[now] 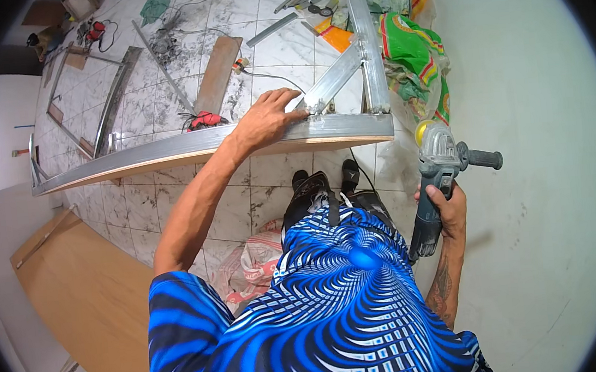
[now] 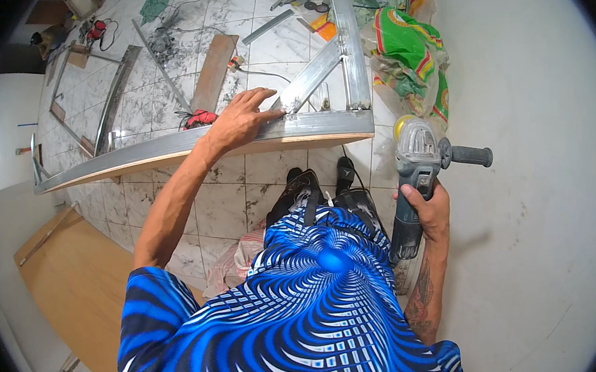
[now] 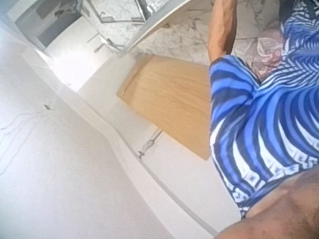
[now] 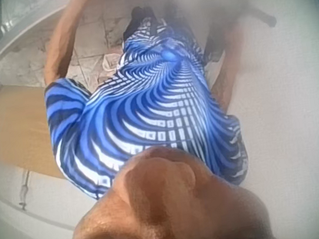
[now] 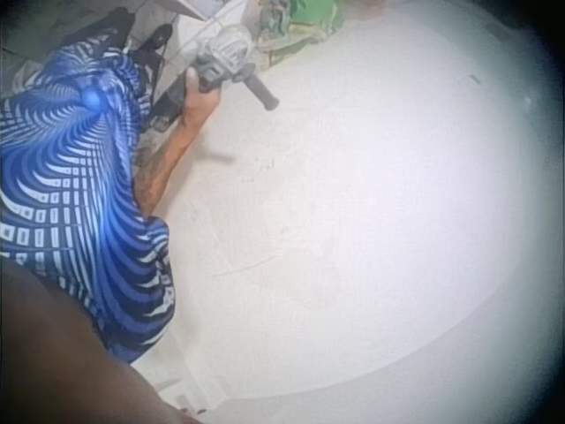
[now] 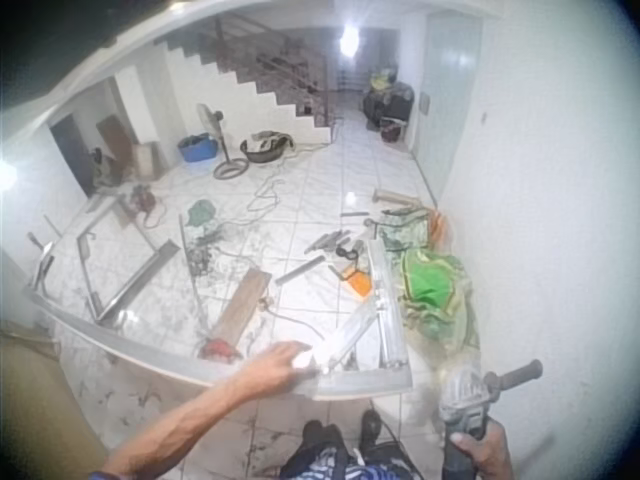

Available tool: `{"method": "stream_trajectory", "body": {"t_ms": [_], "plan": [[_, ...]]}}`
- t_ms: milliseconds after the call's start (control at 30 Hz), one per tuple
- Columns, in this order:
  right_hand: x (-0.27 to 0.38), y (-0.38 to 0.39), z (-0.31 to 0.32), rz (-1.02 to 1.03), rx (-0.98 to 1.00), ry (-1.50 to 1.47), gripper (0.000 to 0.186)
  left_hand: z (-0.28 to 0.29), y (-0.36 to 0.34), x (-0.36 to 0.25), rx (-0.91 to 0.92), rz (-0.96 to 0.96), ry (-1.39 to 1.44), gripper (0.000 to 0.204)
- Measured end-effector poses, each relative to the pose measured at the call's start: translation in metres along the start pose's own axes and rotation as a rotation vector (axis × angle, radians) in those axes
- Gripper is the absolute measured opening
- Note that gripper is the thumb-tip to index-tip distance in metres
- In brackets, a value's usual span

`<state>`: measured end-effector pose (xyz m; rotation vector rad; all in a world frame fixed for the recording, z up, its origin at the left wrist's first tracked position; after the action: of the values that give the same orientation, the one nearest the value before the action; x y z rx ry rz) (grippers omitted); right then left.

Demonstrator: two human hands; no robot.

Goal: The person uses an angle grinder to cut through segments of a metal frame on the floor.

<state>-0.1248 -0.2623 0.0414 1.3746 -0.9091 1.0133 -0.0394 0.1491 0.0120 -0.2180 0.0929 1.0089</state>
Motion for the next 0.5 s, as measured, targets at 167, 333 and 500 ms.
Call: {"method": "stream_trajectory", "body": {"t_ms": [167,333,500], "plan": [[0.0008,0.0005,-0.0012,0.0,-0.001,0.004,0.049,-0.0002,-0.0005,0.001,0.016,-0.018,-0.033,0.043],[0.001,0.0006,-0.0023,0.003,0.001,0.013,0.05,0.0013,-0.0015,0.0029,-0.001,0.023,-0.009,0.038],[0.0002,-0.0003,-0.0024,0.001,-0.001,0.014,0.05,0.0004,-0.0003,-0.0008,-0.017,0.002,-0.008,0.037]]}}
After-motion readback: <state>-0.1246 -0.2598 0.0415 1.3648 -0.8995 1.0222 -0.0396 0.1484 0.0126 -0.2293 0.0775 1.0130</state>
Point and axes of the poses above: each hand's wrist, its own y-axis away from the middle knuckle, its own z-axis out of the back of the hand, x = y × z, the point moved 1 cm from there along -y, towards the middle knuckle, and after that the axes turned 5 degrees about z, right-handed, at the moved point
